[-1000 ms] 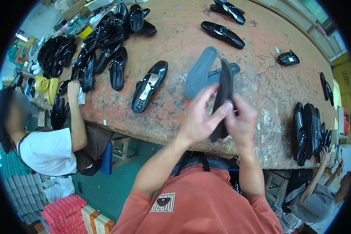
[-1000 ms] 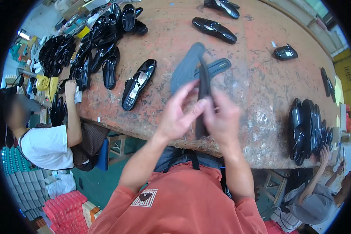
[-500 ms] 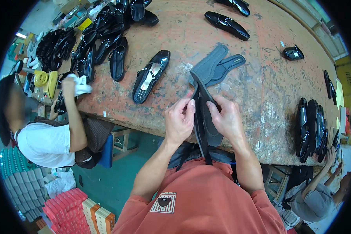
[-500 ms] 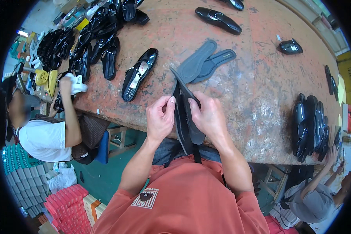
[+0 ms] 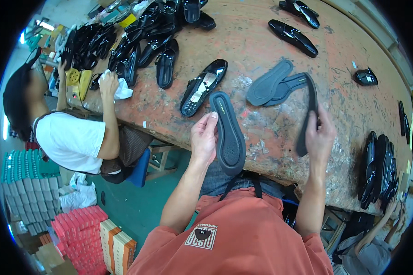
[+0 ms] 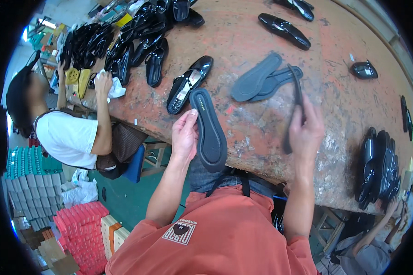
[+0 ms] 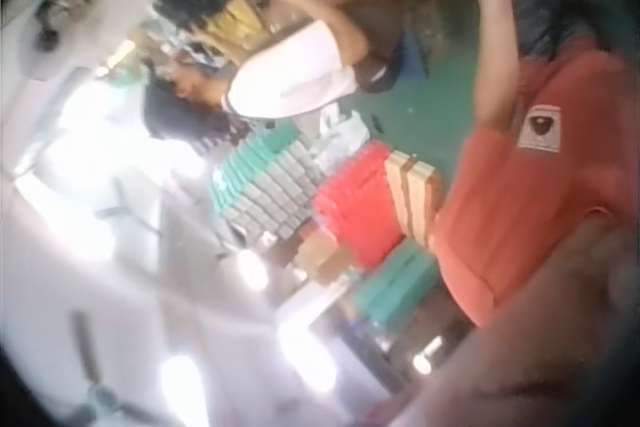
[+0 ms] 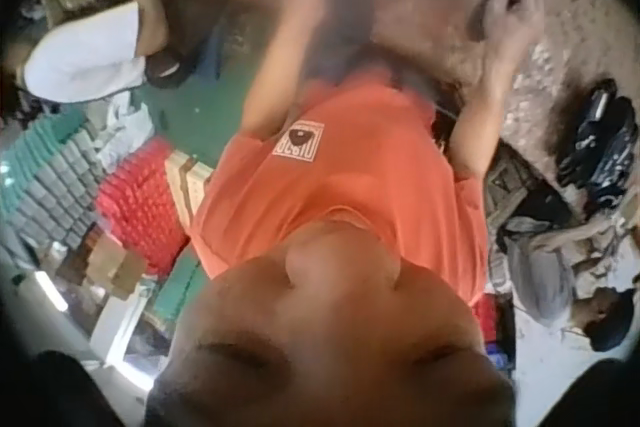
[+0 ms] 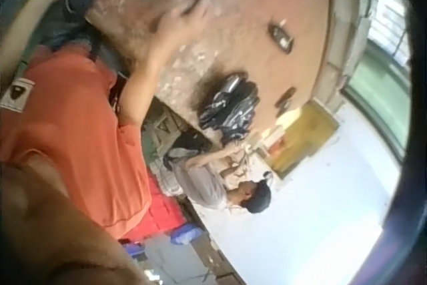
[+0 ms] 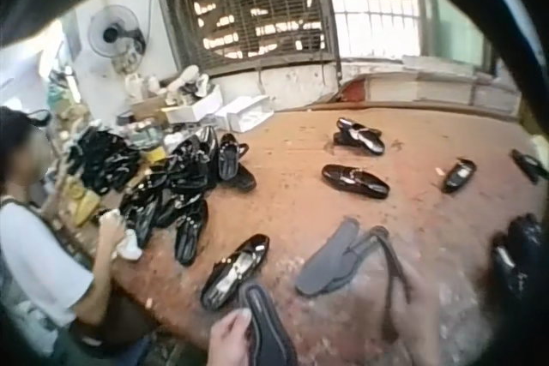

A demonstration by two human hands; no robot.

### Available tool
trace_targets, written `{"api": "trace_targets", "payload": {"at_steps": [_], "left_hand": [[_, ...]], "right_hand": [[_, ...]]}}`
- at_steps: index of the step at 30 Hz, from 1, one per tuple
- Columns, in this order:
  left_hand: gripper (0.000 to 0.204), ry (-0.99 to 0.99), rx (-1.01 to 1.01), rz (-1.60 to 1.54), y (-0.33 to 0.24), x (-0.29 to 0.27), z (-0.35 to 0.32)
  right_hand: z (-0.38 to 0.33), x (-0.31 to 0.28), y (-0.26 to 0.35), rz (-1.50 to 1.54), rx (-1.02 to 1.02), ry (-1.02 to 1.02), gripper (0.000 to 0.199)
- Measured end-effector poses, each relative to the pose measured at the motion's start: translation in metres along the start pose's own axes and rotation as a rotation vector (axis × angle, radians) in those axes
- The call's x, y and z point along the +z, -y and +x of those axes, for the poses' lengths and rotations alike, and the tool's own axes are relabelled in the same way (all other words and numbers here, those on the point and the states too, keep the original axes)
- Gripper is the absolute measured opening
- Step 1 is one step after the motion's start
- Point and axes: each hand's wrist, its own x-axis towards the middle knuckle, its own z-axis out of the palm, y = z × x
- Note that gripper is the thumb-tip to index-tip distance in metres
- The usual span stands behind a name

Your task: The person assembles black women's shoes by inserting insoles into the shoe uppers. They repeatedly pick up a shoe upper, insert an insole, and place the assembled shoe on the table. The person also handles loose insoles and organizes the finished shoes.

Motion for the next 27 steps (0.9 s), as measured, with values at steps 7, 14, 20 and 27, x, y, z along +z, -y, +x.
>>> {"api": "trace_targets", "payload": {"at_steps": [7, 14, 20, 27], "left_hand": [[0.026, 0.065, 0.151, 0.061, 0.012, 0.004, -0.006], [0.032, 0.164, 0.171, 0.251, 0.013, 0.021, -0.024], [0.034, 0.255, 0.071, 0.322, 0.018, 0.04, -0.046], [0.033, 0.278, 0.18, 0.519, 0.023, 0.074, -0.021]], "right_hand": [[0.008, 0.005, -0.036, -0.404, -0.228, 0.349, 0.046], [-0.033, 0.026, 0.058, 0.686, 0.042, 0.476, 0.07], [-0.041, 0.058, 0.08, 0.77, 0.137, 0.408, 0.062], [0.012, 0.063, 0.055, 0.891, 0.611, 0.453, 0.033]]}}
